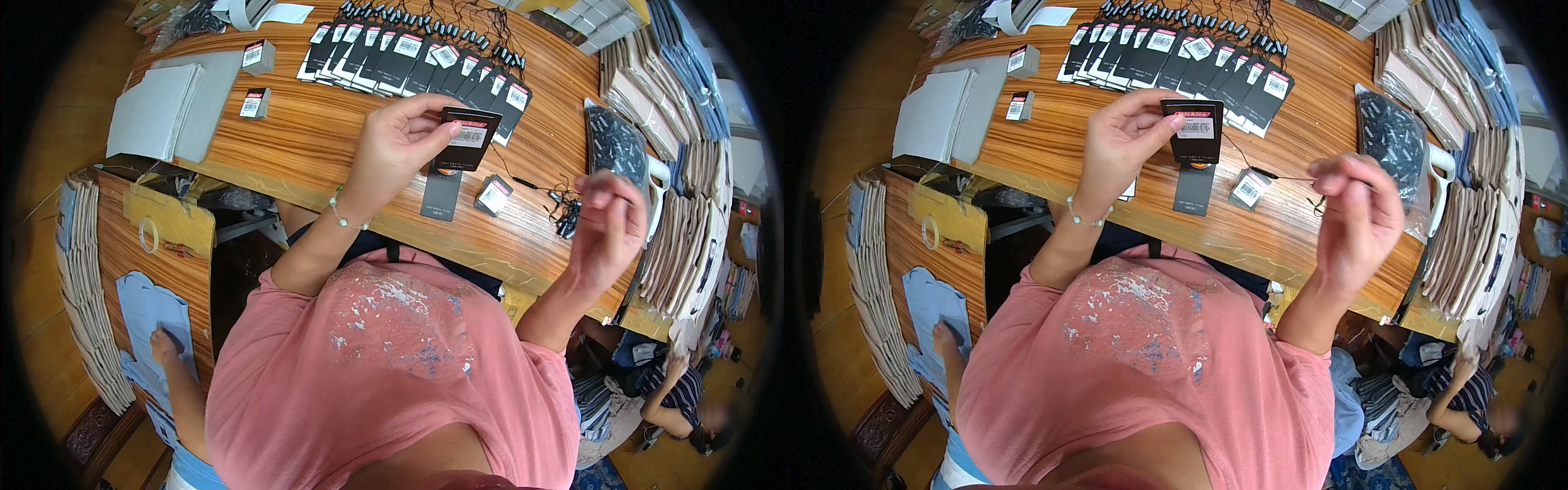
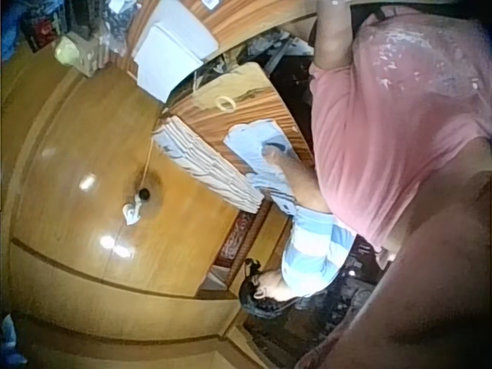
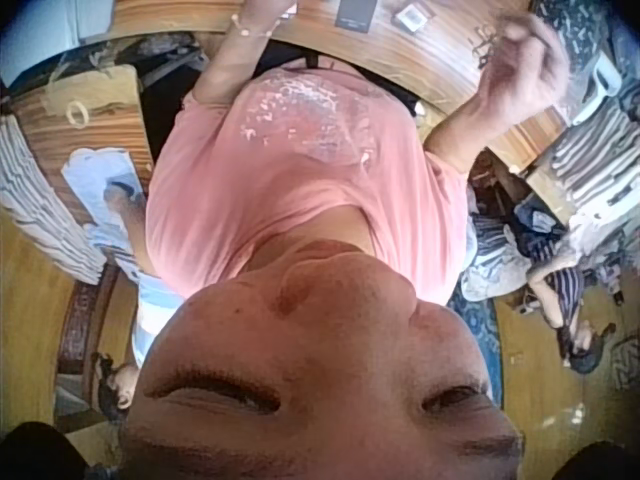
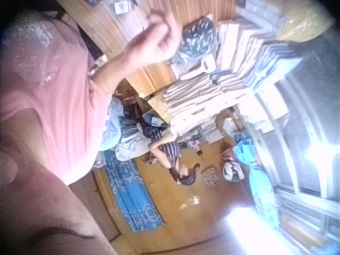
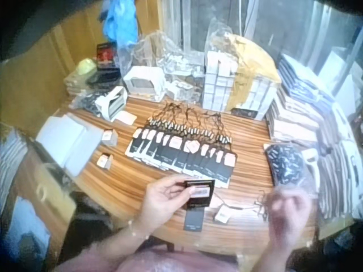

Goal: The person prepares product tags by hand, threading black elastic cords through the holes in the tags and securing them one by one at a wooden desk.

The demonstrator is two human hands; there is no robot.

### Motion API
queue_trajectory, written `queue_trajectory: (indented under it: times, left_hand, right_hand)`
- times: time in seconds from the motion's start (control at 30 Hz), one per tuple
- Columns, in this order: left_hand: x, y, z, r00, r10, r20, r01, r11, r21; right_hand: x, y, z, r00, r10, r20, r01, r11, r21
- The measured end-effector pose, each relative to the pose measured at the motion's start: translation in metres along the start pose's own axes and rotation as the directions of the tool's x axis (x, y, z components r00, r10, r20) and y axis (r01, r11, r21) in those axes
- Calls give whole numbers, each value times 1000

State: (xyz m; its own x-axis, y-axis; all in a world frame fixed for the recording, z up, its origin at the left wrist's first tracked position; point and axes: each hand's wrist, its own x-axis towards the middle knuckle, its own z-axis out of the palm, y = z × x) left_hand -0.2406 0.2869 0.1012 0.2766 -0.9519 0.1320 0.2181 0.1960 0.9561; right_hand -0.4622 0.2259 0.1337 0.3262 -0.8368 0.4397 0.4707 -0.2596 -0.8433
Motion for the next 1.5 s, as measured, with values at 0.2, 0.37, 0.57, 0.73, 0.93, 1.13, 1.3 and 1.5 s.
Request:
queue_trajectory:
  times: [0.2, 0.37, 0.57, 0.73, 0.93, 1.13, 1.3, 1.5]
  left_hand:
    - [0, -4, 4, 1000, 6, -4, -6, 1000, 3]
    - [-2, 3, 7, 1000, -19, -2, 19, 999, 35]
    - [-4, -1, 8, 1000, 28, -3, -27, 997, 77]
    - [-5, -1, 11, 1000, 31, 2, -31, 990, 139]
    - [-6, 2, 14, 997, 74, -9, -70, 974, 216]
    - [-8, -6, 15, 992, 129, -5, -125, 970, 207]
    - [-9, -2, 18, 996, 89, -10, -85, 978, 189]
    - [-9, -6, 18, 997, 82, -6, -80, 983, 168]
  right_hand:
    - [3, 15, 47, 982, 188, 11, -149, 815, -560]
    - [-1, 36, 49, 990, 132, 45, -69, 744, -664]
    - [6, 38, 61, 992, 46, 119, 63, 637, -768]
    - [5, 41, 62, 988, 37, 149, 98, 594, -798]
    - [5, 41, 62, 990, 65, 128, 68, 571, -818]
    - [5, 41, 60, 989, 66, 131, 74, 544, -836]
    - [5, 39, 60, 989, 88, 117, 51, 542, -839]
    - [4, 40, 59, 991, 85, 106, 45, 531, -846]
